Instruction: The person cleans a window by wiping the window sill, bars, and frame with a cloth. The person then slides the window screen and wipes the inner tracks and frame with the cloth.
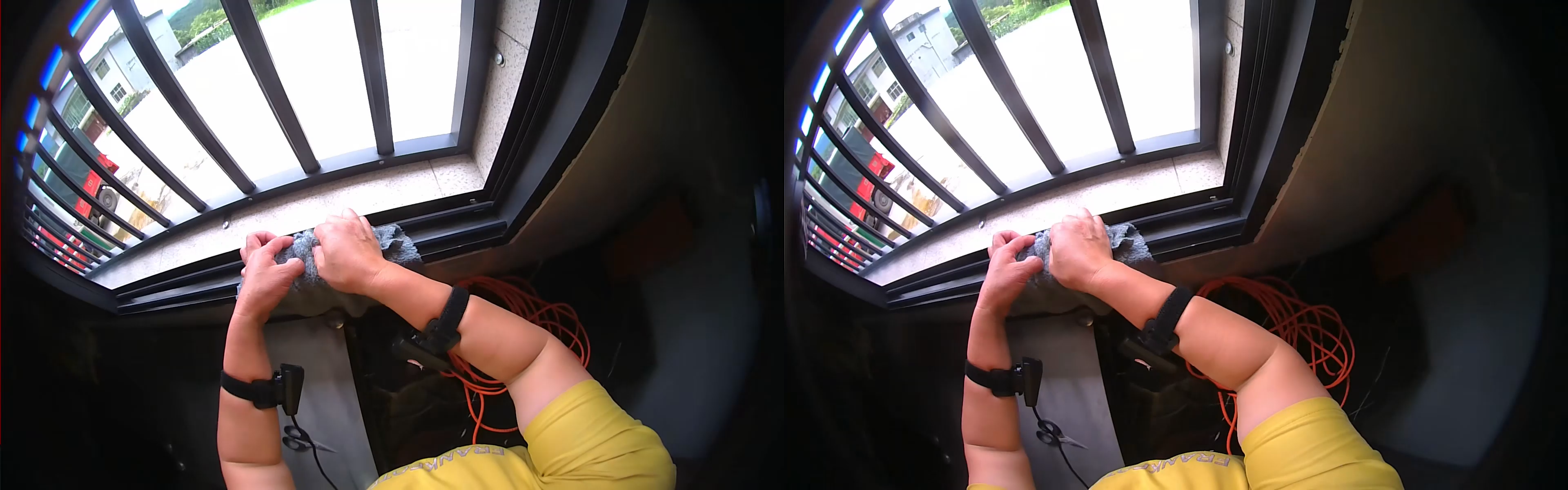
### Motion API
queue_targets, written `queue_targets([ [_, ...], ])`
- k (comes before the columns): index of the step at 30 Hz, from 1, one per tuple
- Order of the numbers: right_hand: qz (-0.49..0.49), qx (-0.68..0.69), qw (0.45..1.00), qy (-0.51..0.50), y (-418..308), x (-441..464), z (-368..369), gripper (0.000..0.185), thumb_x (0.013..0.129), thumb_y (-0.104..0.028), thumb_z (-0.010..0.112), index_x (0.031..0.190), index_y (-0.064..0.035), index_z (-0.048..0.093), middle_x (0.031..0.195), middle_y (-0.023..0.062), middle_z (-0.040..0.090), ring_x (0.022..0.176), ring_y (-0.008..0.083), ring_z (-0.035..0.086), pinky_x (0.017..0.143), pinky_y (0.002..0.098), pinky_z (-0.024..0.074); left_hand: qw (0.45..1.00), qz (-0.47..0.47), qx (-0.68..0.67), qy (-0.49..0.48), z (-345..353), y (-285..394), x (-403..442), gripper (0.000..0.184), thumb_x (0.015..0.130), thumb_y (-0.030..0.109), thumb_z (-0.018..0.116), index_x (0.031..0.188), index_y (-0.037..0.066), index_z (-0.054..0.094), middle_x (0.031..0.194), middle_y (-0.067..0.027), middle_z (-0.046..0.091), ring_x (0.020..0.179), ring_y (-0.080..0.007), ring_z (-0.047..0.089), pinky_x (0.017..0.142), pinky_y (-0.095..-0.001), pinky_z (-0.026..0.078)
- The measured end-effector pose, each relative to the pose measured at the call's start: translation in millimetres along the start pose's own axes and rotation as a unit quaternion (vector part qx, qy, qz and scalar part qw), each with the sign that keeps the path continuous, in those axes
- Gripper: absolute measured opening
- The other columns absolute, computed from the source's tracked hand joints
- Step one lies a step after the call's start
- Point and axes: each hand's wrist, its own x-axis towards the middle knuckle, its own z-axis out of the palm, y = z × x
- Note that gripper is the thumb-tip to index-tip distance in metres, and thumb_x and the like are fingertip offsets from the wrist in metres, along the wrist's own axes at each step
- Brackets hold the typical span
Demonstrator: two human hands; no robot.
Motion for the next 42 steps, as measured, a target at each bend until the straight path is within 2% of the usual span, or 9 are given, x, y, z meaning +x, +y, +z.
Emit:
queue_targets([
  [7, -0.026, 0.195, 0.979, 0.046, -43.1, -4.7, -0.4, 0.020, 0.080, -0.009, 0.051, 0.091, -0.0035, 0.066, 0.095, 0.0163, 0.062, 0.098, 0.0335, 0.055, 0.085, 0.0413, 0.0439, 0.884, -0.059, -0.441, -0.142, -12.2, 5.2, -10.9, 0.040, 0.079, -0.004, 0.059, 0.119, 0.002, 0.055, 0.110, -0.0022, 0.054, 0.093, -0.0101, 0.054, 0.084, -0.0225, 0.044],
  [10, 0.034, 0.547, 0.830, -0.103, -51.6, -35.0, -17.7, 0.019, 0.089, -0.005, 0.051, 0.105, -0.0015, 0.060, 0.088, 0.0007, 0.059, 0.080, 0.0060, 0.053, 0.073, 0.0212, 0.0444, 0.883, 0.019, -0.447, -0.139, -15.4, 0.2, -58.3, 0.045, 0.085, -0.002, 0.057, 0.129, 0.005, 0.048, 0.110, -0.0032, 0.057, 0.098, -0.0102, 0.056, 0.085, -0.0219, 0.045],
  [14, 0.044, 0.722, 0.633, -0.276, -81.2, -103.6, -32.6, 0.022, 0.093, -0.009, 0.052, 0.114, -0.0024, 0.054, 0.100, 0.0019, 0.057, 0.091, 0.0070, 0.052, 0.083, 0.0234, 0.0443, 0.836, -0.005, -0.508, -0.207, -26.5, -30.8, -162.0, 0.058, 0.082, 0.004, 0.068, 0.132, 0.011, 0.040, 0.118, -0.0014, 0.051, 0.113, -0.0138, 0.047, 0.098, -0.0300, 0.036],
  [20, -0.068, 0.563, 0.660, -0.493, -85.3, -162.0, -50.5, 0.035, 0.092, -0.018, 0.054, 0.124, -0.0033, 0.049, 0.094, 0.0048, 0.060, 0.088, 0.0107, 0.056, 0.079, 0.0266, 0.0464, 0.658, -0.345, -0.627, -0.232, -60.6, -55.8, -312.2, 0.030, 0.087, 0.006, 0.061, 0.115, -0.004, 0.056, 0.109, -0.0104, 0.062, 0.098, -0.0189, 0.060, 0.088, -0.0329, 0.048],
  [21, -0.071, 0.486, 0.715, -0.498, -76.0, -165.3, -54.7, 0.034, 0.092, -0.018, 0.054, 0.122, -0.0035, 0.051, 0.095, 0.0071, 0.062, 0.088, 0.0134, 0.058, 0.079, 0.0284, 0.0473, 0.771, -0.391, -0.447, -0.231, -54.4, -63.5, -322.7, 0.021, 0.082, 0.012, 0.061, 0.098, -0.003, 0.064, 0.094, -0.0136, 0.067, 0.087, -0.0226, 0.066, 0.078, -0.0342, 0.052],
  [23, -0.045, 0.413, 0.801, -0.431, -57.1, -180.9, -54.1, 0.032, 0.089, -0.020, 0.054, 0.114, -0.0008, 0.057, 0.094, 0.0146, 0.066, 0.090, 0.0230, 0.063, 0.080, 0.0330, 0.0480, 0.925, -0.274, 0.163, -0.205, -46.1, -61.8, -345.1, 0.017, 0.083, 0.012, 0.060, 0.091, -0.002, 0.064, 0.088, -0.0096, 0.068, 0.081, -0.0183, 0.064, 0.074, -0.0311, 0.050],
  [27, 0.047, 0.441, 0.824, -0.353, -24.3, -192.0, -80.4, 0.028, 0.092, -0.019, 0.055, 0.114, -0.0008, 0.057, 0.100, 0.0094, 0.065, 0.094, 0.0158, 0.060, 0.085, 0.0294, 0.0466, 0.919, -0.202, -0.337, 0.031, -79.0, -24.1, -306.1, 0.013, 0.094, 0.009, 0.050, 0.094, 0.000, 0.059, 0.084, 0.0011, 0.060, 0.075, -0.0041, 0.051, 0.068, -0.0201, 0.042],
  [38, 0.247, 0.492, 0.833, -0.059, 47.5, -235.3, -168.1, 0.019, 0.092, -0.011, 0.057, 0.108, -0.0028, 0.061, 0.088, -0.0026, 0.060, 0.076, 0.0032, 0.052, 0.072, 0.0200, 0.0456, 0.945, 0.142, -0.282, -0.084, -5.4, 117.8, -79.6, 0.023, 0.089, 0.014, 0.054, 0.104, -0.002, 0.062, 0.090, -0.0031, 0.062, 0.083, -0.0087, 0.057, 0.073, -0.0248, 0.047],
  [42, 0.302, 0.479, 0.824, -0.017, 63.5, -245.8, -166.7, 0.018, 0.091, -0.012, 0.058, 0.106, -0.0035, 0.062, 0.086, -0.0036, 0.060, 0.073, 0.0029, 0.051, 0.070, 0.0184, 0.0445, 0.924, 0.359, -0.097, -0.090, 99.1, 167.1, -23.7, 0.039, 0.079, 0.021, 0.063, 0.109, -0.003, 0.056, 0.104, -0.0216, 0.056, 0.100, -0.0340, 0.053, 0.089, -0.0385, 0.043],
])
